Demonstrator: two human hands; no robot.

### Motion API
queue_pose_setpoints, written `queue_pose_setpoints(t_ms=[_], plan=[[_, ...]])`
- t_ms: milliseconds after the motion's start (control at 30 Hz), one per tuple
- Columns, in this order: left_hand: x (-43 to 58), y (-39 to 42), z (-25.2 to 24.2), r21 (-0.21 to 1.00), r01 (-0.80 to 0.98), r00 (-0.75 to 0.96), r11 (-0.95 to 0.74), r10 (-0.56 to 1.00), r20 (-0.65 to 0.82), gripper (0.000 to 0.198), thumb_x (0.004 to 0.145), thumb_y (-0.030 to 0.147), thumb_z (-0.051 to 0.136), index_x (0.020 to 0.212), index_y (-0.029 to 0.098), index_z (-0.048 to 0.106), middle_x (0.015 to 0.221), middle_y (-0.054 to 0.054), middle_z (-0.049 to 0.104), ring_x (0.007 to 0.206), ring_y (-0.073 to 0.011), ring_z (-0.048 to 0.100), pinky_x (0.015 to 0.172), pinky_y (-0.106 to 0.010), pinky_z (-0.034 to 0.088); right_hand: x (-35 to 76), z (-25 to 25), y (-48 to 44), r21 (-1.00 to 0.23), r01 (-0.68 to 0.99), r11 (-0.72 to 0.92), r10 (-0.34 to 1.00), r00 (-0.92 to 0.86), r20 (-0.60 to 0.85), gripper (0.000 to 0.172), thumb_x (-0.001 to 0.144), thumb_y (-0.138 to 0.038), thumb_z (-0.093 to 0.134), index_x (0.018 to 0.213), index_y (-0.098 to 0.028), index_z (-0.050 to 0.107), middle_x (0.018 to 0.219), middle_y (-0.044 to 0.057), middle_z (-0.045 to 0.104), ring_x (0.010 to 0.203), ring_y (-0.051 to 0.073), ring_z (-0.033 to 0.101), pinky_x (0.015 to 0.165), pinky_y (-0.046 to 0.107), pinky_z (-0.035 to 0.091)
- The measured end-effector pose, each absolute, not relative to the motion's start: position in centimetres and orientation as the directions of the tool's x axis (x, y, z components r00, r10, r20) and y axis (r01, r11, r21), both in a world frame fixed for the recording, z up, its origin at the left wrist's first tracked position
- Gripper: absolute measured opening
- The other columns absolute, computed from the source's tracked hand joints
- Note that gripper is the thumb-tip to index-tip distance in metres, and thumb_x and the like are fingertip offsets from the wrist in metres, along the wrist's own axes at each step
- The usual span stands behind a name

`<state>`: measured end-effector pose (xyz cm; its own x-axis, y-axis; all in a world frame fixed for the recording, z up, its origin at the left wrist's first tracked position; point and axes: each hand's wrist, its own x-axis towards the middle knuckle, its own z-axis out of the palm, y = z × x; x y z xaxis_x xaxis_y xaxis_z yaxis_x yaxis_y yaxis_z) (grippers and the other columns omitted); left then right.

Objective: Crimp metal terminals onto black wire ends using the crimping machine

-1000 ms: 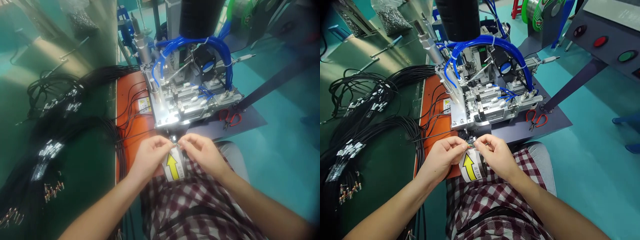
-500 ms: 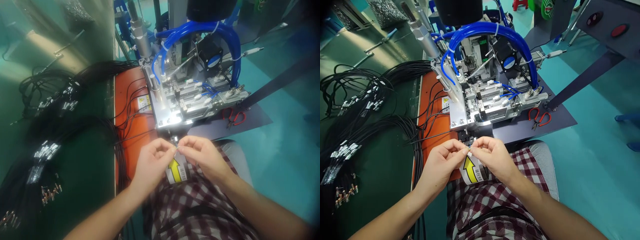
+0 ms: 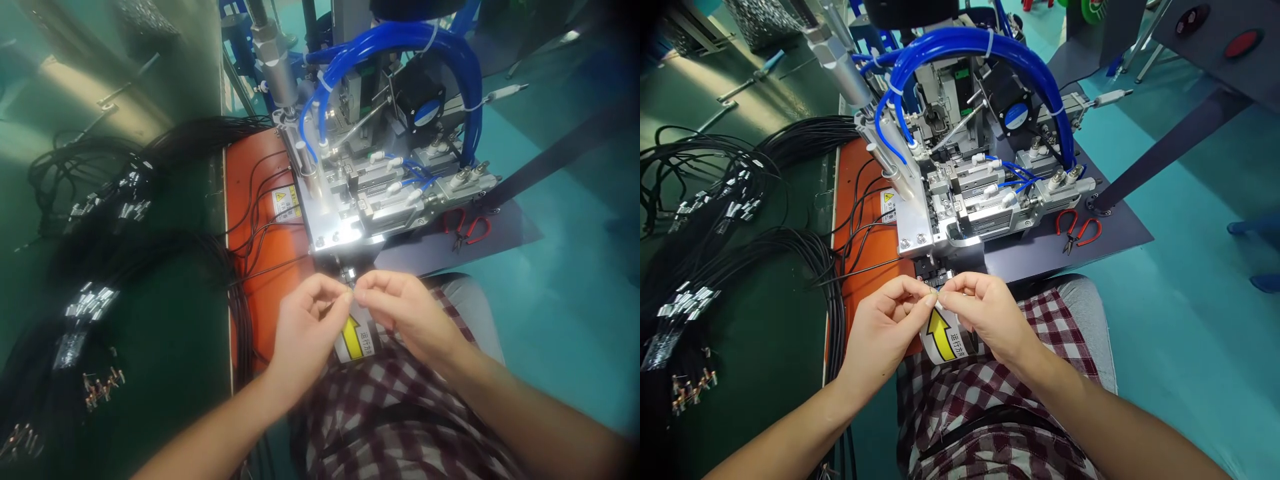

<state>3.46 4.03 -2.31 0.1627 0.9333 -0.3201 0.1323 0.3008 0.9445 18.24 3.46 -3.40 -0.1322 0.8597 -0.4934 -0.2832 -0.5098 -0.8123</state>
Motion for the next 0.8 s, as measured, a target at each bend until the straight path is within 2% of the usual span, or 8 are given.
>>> queue_pose_setpoints(t_ms=[100, 300, 567, 800], plan=[[3.6, 3.9, -2.4, 0.950, 0.128, 0.159, 0.284, 0.940, -0.302, 0.011, 0.079, 0.022, 0.066, 0.073, 0.016, 0.060, 0.066, 0.003, 0.060, 0.054, -0.0049, 0.049, 0.051, -0.015, 0.040, 18.0, -3.3, 3.3, -0.814, -0.279, -0.509, 0.859, -0.098, -0.503, 0.016, 0.067, -0.029, 0.071, 0.066, -0.015, 0.061, 0.049, -0.008, 0.039, 0.046, 0.006, 0.027, 0.043, 0.021, 0.019], [3.5, 3.6, -2.6, 0.959, 0.137, 0.159, 0.247, 0.950, -0.268, 0.011, 0.082, 0.023, 0.065, 0.075, 0.017, 0.060, 0.071, 0.003, 0.062, 0.059, -0.0060, 0.054, 0.055, -0.015, 0.042, 17.9, -3.3, 2.9, -0.830, -0.305, -0.466, 0.882, -0.083, -0.465, 0.014, 0.068, -0.027, 0.071, 0.067, -0.015, 0.063, 0.060, -0.005, 0.053, 0.054, 0.007, 0.040, 0.051, 0.021, 0.032], [3.3, 3.2, -2.8, 0.962, 0.267, 0.176, 0.056, 0.979, -0.106, 0.009, 0.086, 0.022, 0.061, 0.078, 0.019, 0.061, 0.074, 0.002, 0.063, 0.068, -0.0099, 0.058, 0.064, -0.019, 0.047, 18.0, -3.1, 2.9, -0.817, -0.295, -0.495, 0.865, -0.079, -0.495, 0.016, 0.068, -0.029, 0.071, 0.066, -0.015, 0.063, 0.056, -0.006, 0.050, 0.050, 0.007, 0.040, 0.050, 0.022, 0.034], [3.3, 2.8, -3.1, 0.917, 0.397, 0.193, -0.040, 0.980, -0.041, 0.009, 0.086, 0.023, 0.060, 0.078, 0.019, 0.062, 0.074, 0.000, 0.061, 0.066, -0.0111, 0.056, 0.059, -0.021, 0.044, 17.8, -3.3, 2.8, -0.804, -0.329, -0.495, 0.863, -0.084, -0.498, 0.011, 0.069, -0.024, 0.068, 0.065, -0.016, 0.062, 0.060, -0.004, 0.054, 0.055, 0.009, 0.045, 0.053, 0.021, 0.038]])
